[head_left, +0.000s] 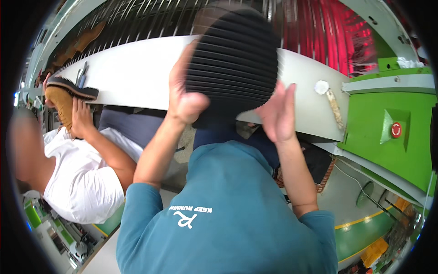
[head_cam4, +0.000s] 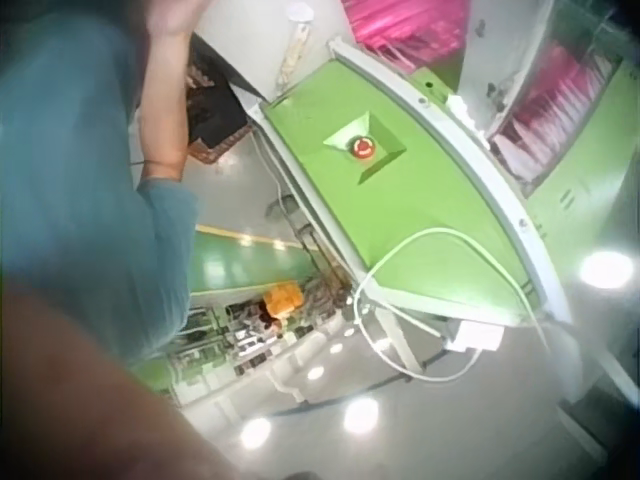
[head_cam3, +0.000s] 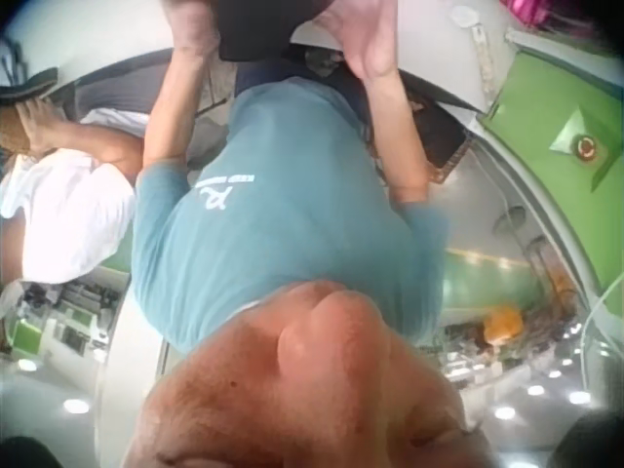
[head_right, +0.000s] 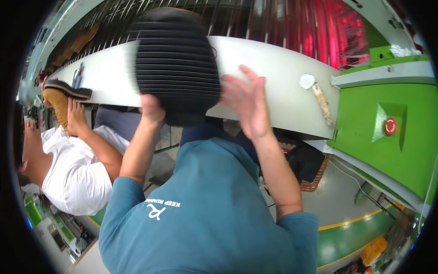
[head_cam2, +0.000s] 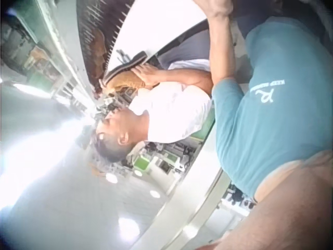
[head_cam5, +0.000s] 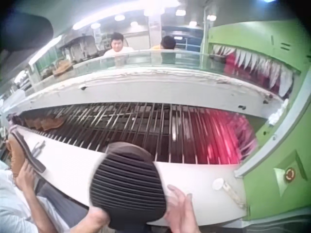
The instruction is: The person inspects a pair of brown suede shoes on a factory assembly line. They pick up the shoes, rotate them to examine the soles and uppers, and place them back on the conveyor belt. The person repeats this process for multiple pairs of shoes throughout the clip.
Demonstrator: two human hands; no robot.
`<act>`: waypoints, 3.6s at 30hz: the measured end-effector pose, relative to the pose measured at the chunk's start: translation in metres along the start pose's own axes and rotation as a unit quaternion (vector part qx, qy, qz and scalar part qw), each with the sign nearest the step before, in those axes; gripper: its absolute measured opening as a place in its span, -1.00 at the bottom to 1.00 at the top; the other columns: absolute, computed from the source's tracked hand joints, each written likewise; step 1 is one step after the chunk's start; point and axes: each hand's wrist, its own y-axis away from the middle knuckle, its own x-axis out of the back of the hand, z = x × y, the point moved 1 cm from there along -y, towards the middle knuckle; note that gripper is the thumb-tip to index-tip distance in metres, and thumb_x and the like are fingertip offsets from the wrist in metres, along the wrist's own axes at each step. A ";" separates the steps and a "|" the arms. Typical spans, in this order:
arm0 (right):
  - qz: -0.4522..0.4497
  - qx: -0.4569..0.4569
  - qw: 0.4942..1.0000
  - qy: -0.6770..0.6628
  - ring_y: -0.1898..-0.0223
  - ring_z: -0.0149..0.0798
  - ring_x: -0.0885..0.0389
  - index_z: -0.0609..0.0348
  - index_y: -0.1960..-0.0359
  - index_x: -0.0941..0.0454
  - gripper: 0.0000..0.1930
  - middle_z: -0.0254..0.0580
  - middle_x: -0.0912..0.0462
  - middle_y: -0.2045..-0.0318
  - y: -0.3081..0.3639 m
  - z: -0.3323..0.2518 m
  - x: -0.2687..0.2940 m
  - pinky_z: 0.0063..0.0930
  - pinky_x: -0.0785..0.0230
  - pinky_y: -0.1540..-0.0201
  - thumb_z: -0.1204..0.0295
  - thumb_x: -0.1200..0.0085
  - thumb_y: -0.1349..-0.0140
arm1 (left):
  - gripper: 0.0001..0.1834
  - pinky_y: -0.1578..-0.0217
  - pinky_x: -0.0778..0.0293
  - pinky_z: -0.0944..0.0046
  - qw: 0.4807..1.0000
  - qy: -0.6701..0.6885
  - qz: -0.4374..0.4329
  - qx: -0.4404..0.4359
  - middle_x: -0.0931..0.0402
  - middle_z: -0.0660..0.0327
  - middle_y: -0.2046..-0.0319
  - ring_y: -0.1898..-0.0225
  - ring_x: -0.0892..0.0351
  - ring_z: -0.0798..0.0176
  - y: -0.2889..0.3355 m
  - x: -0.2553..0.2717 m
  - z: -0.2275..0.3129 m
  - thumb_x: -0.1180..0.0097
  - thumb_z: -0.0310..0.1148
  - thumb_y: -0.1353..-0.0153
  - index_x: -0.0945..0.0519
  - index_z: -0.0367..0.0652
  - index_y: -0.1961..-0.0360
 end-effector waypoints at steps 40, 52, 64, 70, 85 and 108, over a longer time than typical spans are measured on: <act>0.045 0.129 0.918 0.372 -0.05 -0.41 -0.62 0.20 -0.32 -0.51 -0.55 -0.18 -0.67 -0.02 -0.028 -0.013 0.013 -0.48 -0.49 -0.17 0.26 -0.29 -0.54 | 0.36 -0.39 -0.44 -0.18 0.849 -0.458 -0.257 -0.052 -0.28 -0.48 -0.43 -0.37 -0.44 -0.52 -0.008 0.018 0.026 -0.54 0.41 0.02 -0.25 -0.37 -0.54; -0.022 0.106 0.855 0.508 -0.25 -0.02 -0.66 0.24 -0.50 -0.23 0.19 0.12 -0.54 -0.27 0.002 -0.028 -0.011 -0.11 -0.59 -0.29 0.20 -0.79 0.13 | 0.39 0.08 -0.71 -0.01 0.868 -0.456 -0.176 -0.083 -0.62 0.04 -0.09 0.05 -0.76 -0.12 0.016 0.009 0.012 -0.68 0.28 0.42 -0.42 0.16 -0.58; -0.123 0.185 0.849 0.479 -0.41 -0.04 -0.51 0.15 -0.58 -0.15 0.33 0.01 -0.44 -0.42 -0.006 -0.028 0.018 -0.09 -0.43 -0.45 0.15 -0.81 0.23 | 0.44 -0.40 -0.21 -0.61 0.775 -0.533 -0.316 -0.124 -0.02 -0.49 -0.57 -0.59 0.00 -0.68 0.003 -0.034 0.026 -0.60 0.32 0.09 -0.14 -0.26 -0.65; -0.140 0.167 0.876 0.430 -0.59 0.03 -0.29 0.13 -0.67 0.03 0.67 -0.07 -0.21 -0.59 -0.013 -0.019 0.043 0.02 -0.24 -0.61 -0.04 -0.87 0.55 | 0.37 -0.32 -0.24 -0.61 0.744 -0.559 -0.331 -0.158 -0.19 -0.38 -0.48 -0.53 -0.14 -0.55 -0.006 -0.054 0.021 -0.60 0.30 0.08 -0.20 -0.23 -0.62; -0.122 0.143 0.921 0.342 -0.45 -0.03 -0.49 0.11 -0.63 -0.13 0.60 -0.06 -0.42 -0.43 -0.015 -0.012 0.052 -0.08 -0.39 -0.51 -0.03 -0.89 0.56 | 0.28 -0.31 -0.26 -0.34 0.767 -0.531 -0.349 -0.087 -0.35 -0.23 -0.32 -0.39 -0.32 -0.32 -0.015 -0.066 0.025 -0.55 0.34 0.05 -0.29 -0.13 -0.58; -0.104 0.153 0.924 0.334 -0.48 0.00 -0.42 0.08 -0.66 0.12 0.39 0.11 -0.23 -0.52 0.009 -0.006 0.017 -0.05 -0.39 -0.51 0.36 -0.75 0.11 | 0.09 -0.42 -0.18 -0.42 0.886 -0.401 -0.181 -0.144 -0.42 0.11 -0.42 -0.52 -0.35 -0.10 0.027 -0.046 0.023 -0.71 0.16 0.28 -0.57 0.09 -0.36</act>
